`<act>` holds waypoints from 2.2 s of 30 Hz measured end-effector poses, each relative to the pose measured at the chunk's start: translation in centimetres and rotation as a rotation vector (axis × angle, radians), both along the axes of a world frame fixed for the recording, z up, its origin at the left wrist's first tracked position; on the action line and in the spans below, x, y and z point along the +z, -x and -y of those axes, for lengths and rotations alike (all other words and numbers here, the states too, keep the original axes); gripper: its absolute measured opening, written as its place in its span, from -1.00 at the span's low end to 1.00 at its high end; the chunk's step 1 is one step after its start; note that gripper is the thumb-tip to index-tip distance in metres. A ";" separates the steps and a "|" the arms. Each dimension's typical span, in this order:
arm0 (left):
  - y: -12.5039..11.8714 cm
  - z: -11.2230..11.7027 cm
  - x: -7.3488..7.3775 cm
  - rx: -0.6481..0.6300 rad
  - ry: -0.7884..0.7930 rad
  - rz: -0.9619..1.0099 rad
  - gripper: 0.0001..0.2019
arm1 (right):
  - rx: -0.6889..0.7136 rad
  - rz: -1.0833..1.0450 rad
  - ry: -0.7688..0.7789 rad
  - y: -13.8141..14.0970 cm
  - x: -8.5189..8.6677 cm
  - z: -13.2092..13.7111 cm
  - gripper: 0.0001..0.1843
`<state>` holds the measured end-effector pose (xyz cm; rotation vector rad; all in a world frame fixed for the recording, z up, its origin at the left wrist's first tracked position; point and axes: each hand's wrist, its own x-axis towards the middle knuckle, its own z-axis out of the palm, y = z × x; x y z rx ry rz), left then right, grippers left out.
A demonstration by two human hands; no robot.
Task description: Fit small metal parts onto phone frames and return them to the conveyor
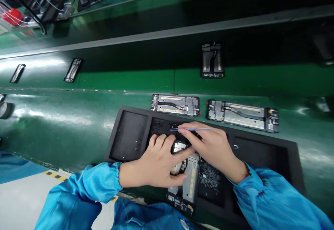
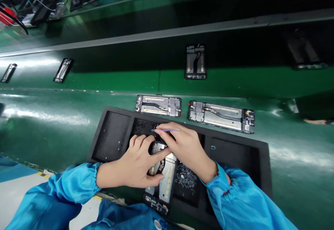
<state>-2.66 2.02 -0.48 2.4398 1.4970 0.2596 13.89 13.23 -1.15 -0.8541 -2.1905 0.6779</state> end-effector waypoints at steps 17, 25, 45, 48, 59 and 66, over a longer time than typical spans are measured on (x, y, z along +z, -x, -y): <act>0.4 0.7 -0.2 0.042 -0.205 -0.002 -0.36 | -0.249 0.007 0.127 -2.0 0.6 2.7 -0.84; 0.2 0.8 -0.2 0.082 -0.247 0.026 -0.42 | -0.341 -0.026 0.047 -2.0 0.2 2.6 -0.87; 0.2 0.7 0.0 0.081 -0.202 0.034 -0.47 | -0.259 0.048 0.003 -2.6 -0.6 0.8 -0.88; 0.2 0.6 0.0 0.082 -0.200 0.036 -0.47 | -0.263 0.066 -0.070 -2.4 -0.1 0.8 -0.86; 0.2 0.7 0.4 0.126 -0.246 0.001 -0.54 | -0.248 -0.146 0.207 -2.1 2.0 1.5 -0.83; 0.1 0.6 0.3 0.122 -0.266 -0.011 -0.55 | -0.251 -0.118 0.087 -1.2 2.0 1.8 -0.64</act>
